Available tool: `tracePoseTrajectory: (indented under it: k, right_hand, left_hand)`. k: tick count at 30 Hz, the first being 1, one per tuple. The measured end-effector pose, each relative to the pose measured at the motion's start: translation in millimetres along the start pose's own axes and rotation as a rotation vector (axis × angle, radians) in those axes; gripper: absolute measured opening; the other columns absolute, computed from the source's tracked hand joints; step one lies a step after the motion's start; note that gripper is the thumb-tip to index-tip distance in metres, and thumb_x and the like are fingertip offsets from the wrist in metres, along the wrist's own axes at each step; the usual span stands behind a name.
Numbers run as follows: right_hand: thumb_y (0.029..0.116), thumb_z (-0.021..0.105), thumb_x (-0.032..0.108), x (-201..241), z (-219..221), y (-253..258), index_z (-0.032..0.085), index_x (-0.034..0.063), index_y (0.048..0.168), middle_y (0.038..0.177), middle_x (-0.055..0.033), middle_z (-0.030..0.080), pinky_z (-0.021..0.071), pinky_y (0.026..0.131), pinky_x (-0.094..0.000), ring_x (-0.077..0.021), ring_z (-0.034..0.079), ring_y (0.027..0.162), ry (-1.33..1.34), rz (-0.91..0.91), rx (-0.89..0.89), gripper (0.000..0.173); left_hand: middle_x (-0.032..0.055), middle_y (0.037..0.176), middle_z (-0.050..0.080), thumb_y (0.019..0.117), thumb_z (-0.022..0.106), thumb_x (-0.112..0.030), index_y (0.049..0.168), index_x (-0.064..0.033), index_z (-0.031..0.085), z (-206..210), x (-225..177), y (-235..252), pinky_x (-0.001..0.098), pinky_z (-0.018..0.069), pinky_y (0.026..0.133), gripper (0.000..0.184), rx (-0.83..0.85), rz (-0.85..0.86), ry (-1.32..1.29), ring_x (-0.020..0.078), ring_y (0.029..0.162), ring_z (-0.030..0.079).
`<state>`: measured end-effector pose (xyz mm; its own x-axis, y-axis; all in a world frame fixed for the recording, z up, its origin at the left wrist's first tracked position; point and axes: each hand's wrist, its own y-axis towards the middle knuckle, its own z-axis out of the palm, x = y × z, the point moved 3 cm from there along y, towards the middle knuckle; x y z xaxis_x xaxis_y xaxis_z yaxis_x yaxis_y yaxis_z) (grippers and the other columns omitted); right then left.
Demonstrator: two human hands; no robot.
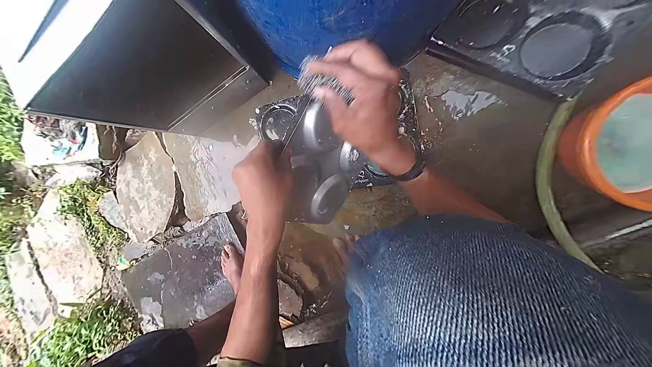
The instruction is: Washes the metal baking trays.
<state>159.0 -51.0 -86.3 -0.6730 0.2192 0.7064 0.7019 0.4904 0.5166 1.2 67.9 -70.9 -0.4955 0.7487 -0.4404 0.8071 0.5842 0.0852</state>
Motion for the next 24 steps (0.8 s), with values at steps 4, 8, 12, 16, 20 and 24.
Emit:
tracePoseTrajectory:
  k: [4, 8, 12, 16, 20, 24]
  right_hand:
    - [0.0947, 0.064, 0.005, 61, 37, -54, 0.079, 0.0105, 0.11, 0.107, -0.01, 0.069, 0.0572, 0.082, -0.0341, -0.0221, 0.065, 0.1, 0.146, -0.118, 0.181, 0.022]
    - [0.0954, 0.066, 0.007, 21, 31, -58, 0.076, 0.0135, 0.12, 0.11, -0.0097, 0.07, 0.0575, 0.089, -0.0365, -0.0221, 0.067, 0.104, 0.118, 0.027, 0.231, 0.028]
    - [0.0962, 0.063, 0.007, -46, -34, -70, 0.071, 0.0136, 0.132, 0.116, -0.0107, 0.07, 0.0564, 0.094, -0.0379, -0.02, 0.067, 0.107, -0.064, 0.272, 0.091, 0.037]
    - [0.1008, 0.056, 0.011, -113, -171, -116, 0.069, 0.008, 0.132, 0.125, -0.0144, 0.068, 0.0504, 0.105, -0.0391, -0.0223, 0.063, 0.119, -0.332, 0.453, -0.215, 0.034]
    - [0.1035, 0.049, 0.017, -181, -305, -179, 0.064, 0.004, 0.134, 0.134, -0.0166, 0.064, 0.0425, 0.114, -0.0383, -0.0253, 0.057, 0.13, -0.677, 0.686, -0.484, 0.037]
    - [0.0962, 0.057, 0.028, -267, -371, -254, 0.066, 0.0142, 0.134, 0.139, -0.0168, 0.061, 0.0405, 0.114, -0.0506, -0.031, 0.054, 0.134, -0.764, 1.111, -0.347, 0.042]
  left_hand:
    - [0.0016, 0.058, 0.054, 0.0866, 0.069, -0.019, 0.077, -0.0101, 0.061, 1, 10, -2, 0.0409, 0.0411, 0.045, 0.015, -0.052, -0.064, 0.003, 0.0165, 0.049, 0.054]
    - [0.0041, 0.084, 0.073, 0.0927, 0.073, -0.015, 0.106, -0.0103, 0.073, 10, 31, 0, 0.0443, 0.0557, 0.061, 0.015, 0.136, -0.193, -0.091, 0.0166, 0.065, 0.066]
    - [0.0075, 0.096, 0.074, 0.097, 0.067, -0.018, 0.121, -0.0089, 0.07, 26, 59, -2, 0.0462, 0.0584, 0.074, 0.025, 0.272, -0.275, -0.207, 0.0182, 0.077, 0.07]
    - [0.0135, 0.096, 0.069, 0.0998, 0.061, -0.025, 0.111, 0.0004, 0.068, 33, 81, 0, 0.0449, 0.0535, 0.077, 0.028, 0.291, -0.266, -0.215, 0.0177, 0.08, 0.064]
    - [0.0082, 0.095, 0.065, 0.1007, 0.059, -0.023, 0.11, 0.0014, 0.065, 28, 94, 7, 0.0334, 0.05, 0.081, 0.026, 0.182, -0.311, -0.233, 0.0076, 0.084, 0.06]
    - [0.0003, 0.097, 0.063, 0.0994, 0.061, -0.016, 0.117, -0.002, 0.06, 33, 101, 12, 0.0246, 0.0545, 0.078, 0.022, 0.081, -0.429, -0.492, 0.0009, 0.083, 0.061]
